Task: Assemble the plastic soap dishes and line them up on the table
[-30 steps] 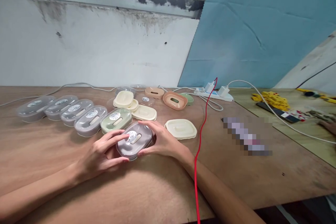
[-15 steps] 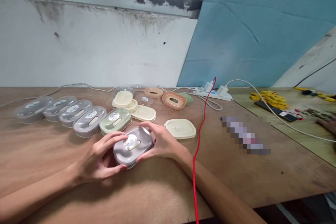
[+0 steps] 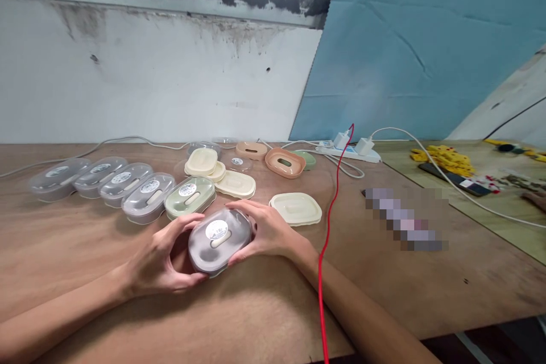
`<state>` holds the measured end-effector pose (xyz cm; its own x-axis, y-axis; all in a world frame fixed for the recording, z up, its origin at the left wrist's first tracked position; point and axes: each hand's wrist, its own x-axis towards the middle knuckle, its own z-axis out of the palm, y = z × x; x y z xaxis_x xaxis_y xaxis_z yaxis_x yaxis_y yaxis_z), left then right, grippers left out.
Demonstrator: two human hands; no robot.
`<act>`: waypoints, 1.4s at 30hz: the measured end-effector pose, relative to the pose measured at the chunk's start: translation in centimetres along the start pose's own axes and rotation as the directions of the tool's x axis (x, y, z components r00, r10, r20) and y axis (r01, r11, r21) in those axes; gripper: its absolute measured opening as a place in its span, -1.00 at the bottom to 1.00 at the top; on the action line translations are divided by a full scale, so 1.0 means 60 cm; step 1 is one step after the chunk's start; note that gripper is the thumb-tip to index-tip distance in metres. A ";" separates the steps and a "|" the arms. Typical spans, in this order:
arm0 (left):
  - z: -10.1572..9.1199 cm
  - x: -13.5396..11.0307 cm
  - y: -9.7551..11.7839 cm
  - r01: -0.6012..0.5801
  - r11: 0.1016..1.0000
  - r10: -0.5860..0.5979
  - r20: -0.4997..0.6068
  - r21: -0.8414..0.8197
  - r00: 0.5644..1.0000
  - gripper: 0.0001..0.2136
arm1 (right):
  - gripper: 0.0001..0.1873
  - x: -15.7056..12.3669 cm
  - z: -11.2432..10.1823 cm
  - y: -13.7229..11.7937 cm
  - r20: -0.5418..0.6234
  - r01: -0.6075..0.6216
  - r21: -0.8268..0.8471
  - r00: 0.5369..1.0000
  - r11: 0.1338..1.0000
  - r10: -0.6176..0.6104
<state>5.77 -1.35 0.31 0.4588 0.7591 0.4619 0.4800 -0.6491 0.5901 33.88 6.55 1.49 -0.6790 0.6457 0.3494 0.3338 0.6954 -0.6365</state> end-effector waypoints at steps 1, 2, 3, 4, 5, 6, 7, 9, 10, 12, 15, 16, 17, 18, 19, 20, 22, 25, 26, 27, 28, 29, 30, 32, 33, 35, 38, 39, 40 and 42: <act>0.000 0.000 0.000 -0.009 1.000 0.009 -0.006 0.007 1.000 -0.16 | 0.06 0.001 0.002 -0.001 0.009 0.002 -0.005 1.000 1.000 -0.002; -0.001 0.000 -0.001 -0.015 1.000 0.016 -0.012 0.017 1.000 -0.18 | 0.06 0.001 0.004 -0.001 0.014 0.005 -0.010 1.000 1.000 -0.005; -0.001 0.000 -0.002 -0.019 0.999 0.019 -0.017 0.029 1.000 -0.19 | 0.07 0.002 0.005 -0.002 0.018 0.009 -0.014 1.000 1.000 -0.009; -0.001 0.000 -0.003 -0.020 0.999 0.021 -0.020 0.040 1.000 -0.20 | 0.07 0.002 0.007 -0.002 0.020 0.014 -0.018 1.000 1.000 -0.013; -0.002 -0.001 -0.004 -0.022 0.999 0.023 -0.024 0.049 0.999 -0.21 | 0.09 0.003 0.009 -0.002 0.021 0.021 -0.026 1.000 0.999 -0.020; -0.002 -0.001 -0.006 -0.023 0.998 0.025 -0.025 0.054 0.999 -0.21 | 0.12 0.003 0.009 -0.003 0.019 0.029 -0.040 0.999 0.999 -0.028; -0.003 -0.001 -0.008 -0.027 0.998 0.029 -0.026 0.053 0.999 -0.21 | 0.14 0.003 0.010 -0.003 0.017 0.037 -0.056 0.999 0.998 -0.036; -0.005 0.000 -0.010 -0.046 0.997 0.047 -0.025 0.057 0.999 -0.22 | 0.16 0.003 0.010 -0.005 0.016 0.048 -0.078 0.999 0.996 -0.047; -0.006 0.000 -0.011 -0.057 0.996 0.059 -0.026 0.065 0.998 -0.22 | 0.15 0.004 0.010 -0.005 0.018 0.049 -0.080 0.999 0.996 -0.048; -0.006 -0.001 -0.011 -0.082 0.993 0.084 -0.022 0.089 0.996 -0.22 | 0.11 0.004 0.009 -0.006 0.023 0.041 -0.075 0.999 0.996 -0.039; -0.006 -0.003 -0.009 -0.119 0.976 0.120 0.006 0.182 0.993 -0.21 | 0.12 0.004 0.011 -0.006 0.043 0.034 -0.113 0.999 0.993 -0.030; -0.008 -0.003 -0.009 -0.143 0.959 0.143 0.016 0.243 0.990 -0.20 | 0.13 0.004 0.012 -0.006 0.055 0.039 -0.137 0.998 0.990 -0.032; -0.013 -0.002 -0.010 -0.176 0.933 0.177 0.025 0.313 0.984 -0.18 | 0.12 0.004 0.012 -0.007 0.067 0.047 -0.164 0.997 0.985 -0.037; -0.020 0.001 -0.010 -0.214 0.900 0.219 0.030 0.380 0.975 -0.14 | 0.11 0.004 0.012 -0.009 0.078 0.053 -0.189 0.996 0.981 -0.039; -0.032 0.005 -0.010 -0.245 0.864 0.260 0.028 0.439 0.965 -0.10 | 0.10 0.004 0.012 -0.011 0.087 0.058 -0.211 0.995 0.976 -0.041; -0.047 0.011 -0.011 -0.258 0.834 0.286 0.018 0.488 0.958 -0.09 | 0.10 0.004 0.012 -0.013 0.095 0.062 -0.228 0.995 0.972 -0.041; -0.088 0.025 -0.014 -0.188 0.799 0.253 -0.036 0.571 0.967 -0.18 | 0.11 0.002 0.012 -0.017 0.110 0.067 -0.248 0.993 0.966 -0.040; -0.157 0.038 -0.024 0.203 0.706 -0.103 -0.185 0.679 0.977 -0.25 | 0.15 0.002 0.012 -0.020 0.126 0.076 -0.234 0.991 0.969 -0.047; -0.175 0.037 -0.030 0.356 0.632 -0.278 -0.228 0.688 0.933 -0.21 | 0.15 0.002 0.013 -0.020 0.130 0.079 -0.224 0.990 0.971 -0.051; -0.190 0.032 -0.038 0.483 0.551 -0.440 -0.255 0.681 0.861 -0.16 | 0.16 0.002 0.014 -0.020 0.133 0.083 -0.212 0.990 0.974 -0.055; -0.200 0.025 -0.047 0.578 0.480 -0.579 -0.256 0.660 0.774 -0.11 | 0.16 0.003 0.016 -0.021 0.137 0.087 -0.201 0.989 0.976 -0.060; -0.205 0.016 -0.056 0.641 0.434 -0.684 -0.232 0.633 0.692 -0.06 | 0.17 0.004 0.017 -0.021 0.142 0.089 -0.193 0.988 0.977 -0.062; -0.207 0.006 -0.066 0.682 0.411 -0.751 -0.200 0.604 0.629 -0.01 | 0.17 0.005 0.019 -0.023 0.149 0.091 -0.190 0.987 0.978 -0.063; -0.205 -0.008 -0.085 0.719 0.429 -0.803 -0.134 0.547 0.581 0.06 | 0.19 0.006 0.024 -0.027 0.166 0.095 -0.193 0.984 0.977 -0.063; -0.204 -0.011 -0.095 0.717 0.460 -0.797 -0.112 0.524 0.593 0.06 | 0.20 0.007 0.027 -0.030 0.172 0.098 -0.197 0.983 0.975 -0.064; -0.210 -0.005 -0.116 0.669 0.550 -0.739 -0.082 0.500 0.669 0.01 | 0.19 0.007 0.035 -0.034 0.177 0.112 -0.198 0.981 0.974 -0.077; -0.241 0.023 -0.152 0.546 0.688 -0.610 -0.028 0.479 0.792 -0.07 | 0.10 0.007 0.048 -0.035 0.125 0.167 -0.162 0.981 0.972 -0.148; -0.254 0.034 -0.164 0.513 0.719 -0.571 -0.022 0.468 0.820 -0.06 | 0.05 0.006 0.052 -0.034 0.096 0.191 -0.151 0.979 0.970 -0.178; -0.264 0.043 -0.173 0.483 0.741 -0.526 -0.045 0.467 0.850 -0.05 | -0.02 0.005 0.054 -0.032 0.067 0.211 -0.148 0.977 0.966 -0.203; -0.273 0.056 -0.185 0.425 0.763 -0.410 -0.143 0.488 0.901 -0.17 | -0.14 0.005 0.055 -0.027 0.031 0.227 -0.172 0.974 0.959 -0.225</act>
<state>-10.29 9.22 6.16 0.1089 0.9571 0.2686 0.9256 -0.1961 0.3236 30.97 4.56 0.38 -0.7566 0.4624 0.4624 0.2781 0.8675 -0.4124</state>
